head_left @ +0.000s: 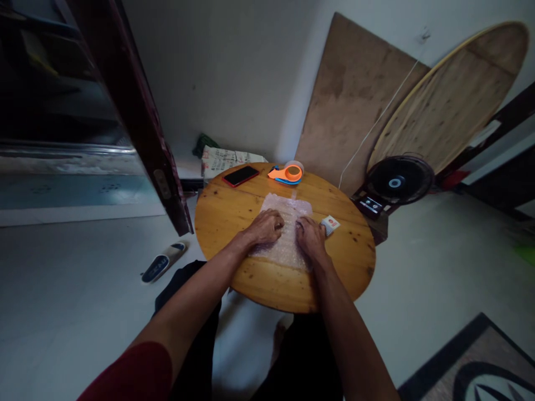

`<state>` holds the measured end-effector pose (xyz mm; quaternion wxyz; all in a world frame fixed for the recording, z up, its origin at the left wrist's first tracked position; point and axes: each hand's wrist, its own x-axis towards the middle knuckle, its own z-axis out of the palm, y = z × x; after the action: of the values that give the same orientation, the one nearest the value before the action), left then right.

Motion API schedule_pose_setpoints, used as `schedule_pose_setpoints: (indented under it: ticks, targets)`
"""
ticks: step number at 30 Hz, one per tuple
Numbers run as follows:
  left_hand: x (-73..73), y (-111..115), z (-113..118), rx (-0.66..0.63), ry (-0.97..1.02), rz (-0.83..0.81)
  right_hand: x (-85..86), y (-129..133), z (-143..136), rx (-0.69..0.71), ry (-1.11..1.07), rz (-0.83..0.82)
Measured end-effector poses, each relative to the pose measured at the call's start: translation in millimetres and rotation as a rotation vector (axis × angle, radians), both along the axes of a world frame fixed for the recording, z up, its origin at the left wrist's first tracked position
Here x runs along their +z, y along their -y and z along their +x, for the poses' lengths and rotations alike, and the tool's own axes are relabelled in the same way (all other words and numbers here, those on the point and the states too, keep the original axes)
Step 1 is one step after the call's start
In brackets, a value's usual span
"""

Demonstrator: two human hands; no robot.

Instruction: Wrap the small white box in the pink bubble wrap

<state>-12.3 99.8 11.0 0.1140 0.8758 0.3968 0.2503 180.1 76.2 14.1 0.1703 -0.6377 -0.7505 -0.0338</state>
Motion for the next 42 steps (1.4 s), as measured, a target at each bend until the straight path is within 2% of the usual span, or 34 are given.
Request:
schedule_pose_setpoints:
  ticks: [6, 14, 30, 37, 42]
  targets:
    - [1.2, 0.5, -2.3, 0.038, -0.022, -0.016, 1.9, -1.4, 1.6, -0.025, 0.039, -0.04]
    - [1.8, -1.0, -4.0, 0.041, -0.076, -0.017, 0.0, -1.8, 4.4, -0.044, 0.01, 0.006]
    - [7.5, 1.9, -3.2, 0.071, -0.026, -0.045, 1.9, -0.8, 5.2, -0.047, 0.02, -0.02]
    - [7.9, 1.5, -2.2, 0.101, -0.01, -0.045, 1.0, 0.5, 6.3, -0.029, -0.046, 0.076]
    - [8.9, 1.9, -2.6, 0.106, -0.037, -0.04, 0.5, 1.8, 7.4, -0.083, -0.096, 0.218]
